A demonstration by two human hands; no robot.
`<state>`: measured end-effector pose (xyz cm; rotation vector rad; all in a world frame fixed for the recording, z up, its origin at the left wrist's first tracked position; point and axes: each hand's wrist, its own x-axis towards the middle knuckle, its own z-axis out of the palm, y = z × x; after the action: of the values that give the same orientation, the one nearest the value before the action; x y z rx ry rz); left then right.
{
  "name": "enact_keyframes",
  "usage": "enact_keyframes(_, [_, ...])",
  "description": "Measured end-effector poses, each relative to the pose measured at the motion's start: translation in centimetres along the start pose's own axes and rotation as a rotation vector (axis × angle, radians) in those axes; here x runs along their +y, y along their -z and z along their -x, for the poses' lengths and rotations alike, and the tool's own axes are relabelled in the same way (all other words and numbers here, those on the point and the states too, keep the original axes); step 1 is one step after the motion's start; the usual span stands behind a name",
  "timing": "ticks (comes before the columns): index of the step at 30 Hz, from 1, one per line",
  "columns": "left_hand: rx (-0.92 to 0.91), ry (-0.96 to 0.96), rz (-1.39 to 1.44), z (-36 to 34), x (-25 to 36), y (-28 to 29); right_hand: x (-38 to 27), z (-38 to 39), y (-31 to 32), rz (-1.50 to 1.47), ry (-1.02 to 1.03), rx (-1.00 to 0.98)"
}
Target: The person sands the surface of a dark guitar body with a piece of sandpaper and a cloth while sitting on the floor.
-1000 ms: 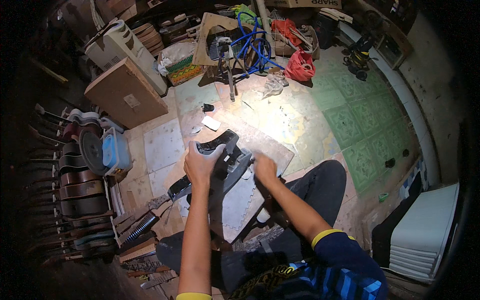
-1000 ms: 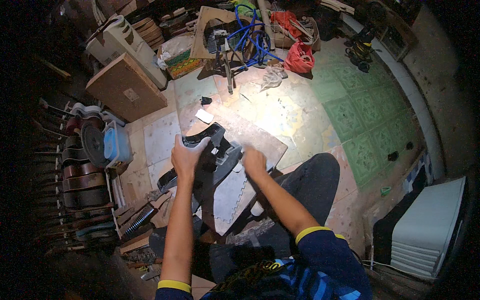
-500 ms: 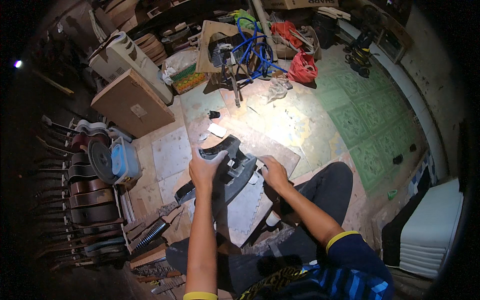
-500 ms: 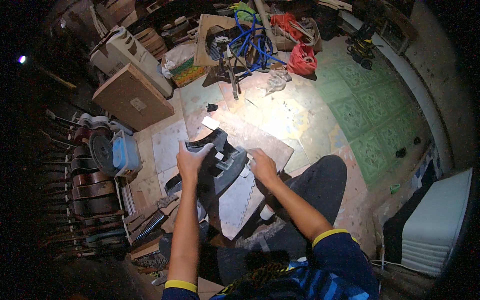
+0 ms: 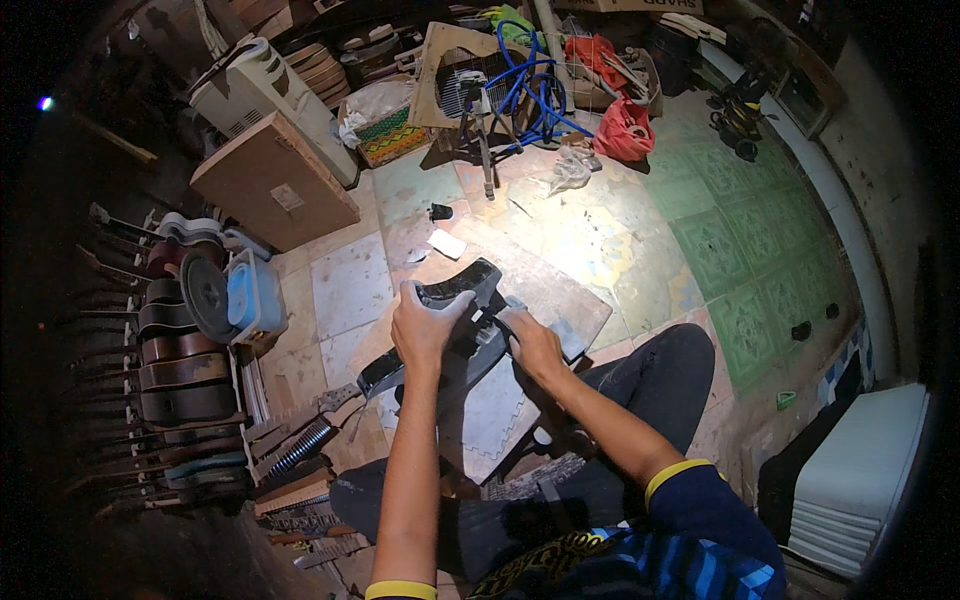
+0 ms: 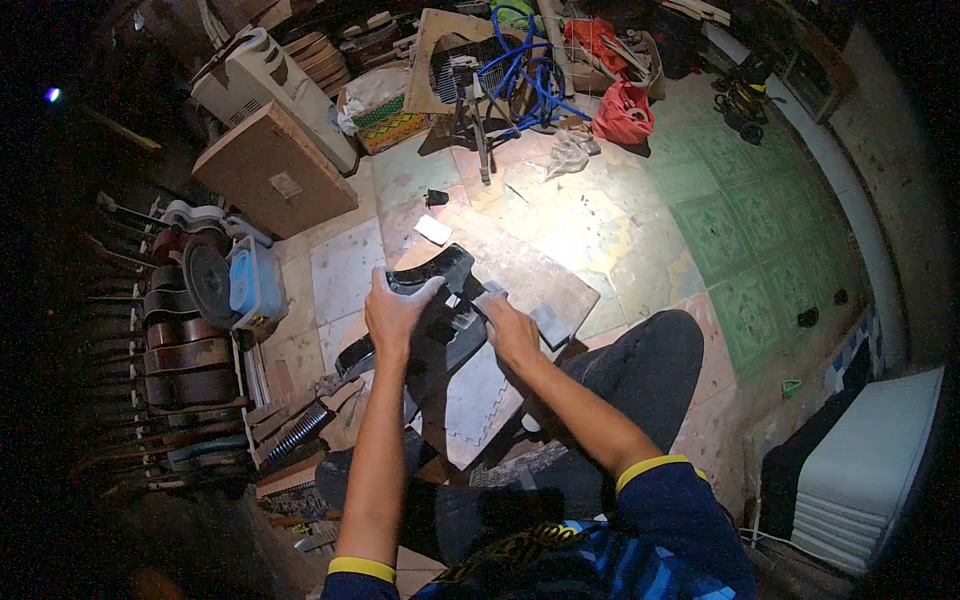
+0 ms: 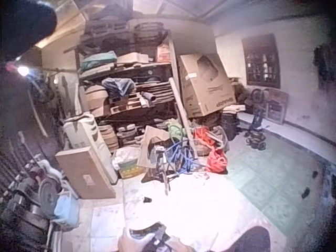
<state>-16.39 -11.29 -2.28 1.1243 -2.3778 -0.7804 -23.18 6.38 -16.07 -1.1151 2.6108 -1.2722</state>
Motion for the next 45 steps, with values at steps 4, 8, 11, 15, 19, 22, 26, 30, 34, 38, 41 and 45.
enact_keyframes(4, [-0.032, 0.018, 0.004, 0.2, 0.4, 0.1, 1.3, -1.8, 1.2, 0.073, -0.113, -0.062])
enact_keyframes(8, [-0.007, 0.004, -0.01, 0.5, 0.6, 0.2, 1.3, -0.8, 1.3, 0.051, -0.021, -0.09])
enact_keyframes(11, [-0.01, -0.001, -0.013, 1.0, 0.6, -0.2, 1.9, -1.0, 1.1, 0.021, -0.068, -0.016])
enact_keyframes(15, [-0.005, -0.011, 0.013, 0.8, 0.3, 0.1, 1.0, -0.7, 1.1, 0.005, -0.022, -0.027])
enact_keyframes(19, [0.04, -0.051, 0.012, 0.8, 0.5, -0.2, 1.0, -0.7, 0.3, -0.017, -0.045, 0.104])
enact_keyframes(22, [0.011, -0.021, -0.018, 0.5, 0.3, 0.1, 0.3, -0.7, 0.9, -0.02, -0.032, -0.009])
enact_keyframes(26, [0.012, -0.025, 0.01, 0.6, 0.3, 0.0, -0.4, 0.1, 0.9, -0.041, -0.023, -0.034])
enact_keyframes(30, [0.013, -0.022, -0.025, 0.4, 0.6, -0.2, 1.9, -0.7, 0.6, 0.032, -0.068, -0.029])
enact_keyframes(34, [0.024, 0.016, 0.003, 0.6, 0.3, 0.1, 0.1, 0.3, 1.0, 0.028, -0.039, -0.072])
enact_keyframes(38, [-0.014, 0.015, 0.002, 0.6, 0.8, 0.0, 1.7, -0.9, 1.1, 0.073, -0.145, -0.011])
enact_keyframes(41, [0.007, 0.02, -0.017, 0.3, 0.6, 0.1, 0.6, 0.2, 1.1, 0.009, -0.011, -0.101])
enact_keyframes(45, [0.03, 0.004, -0.005, 0.5, 0.5, -0.3, 0.9, -0.9, 0.9, 0.048, -0.027, 0.041])
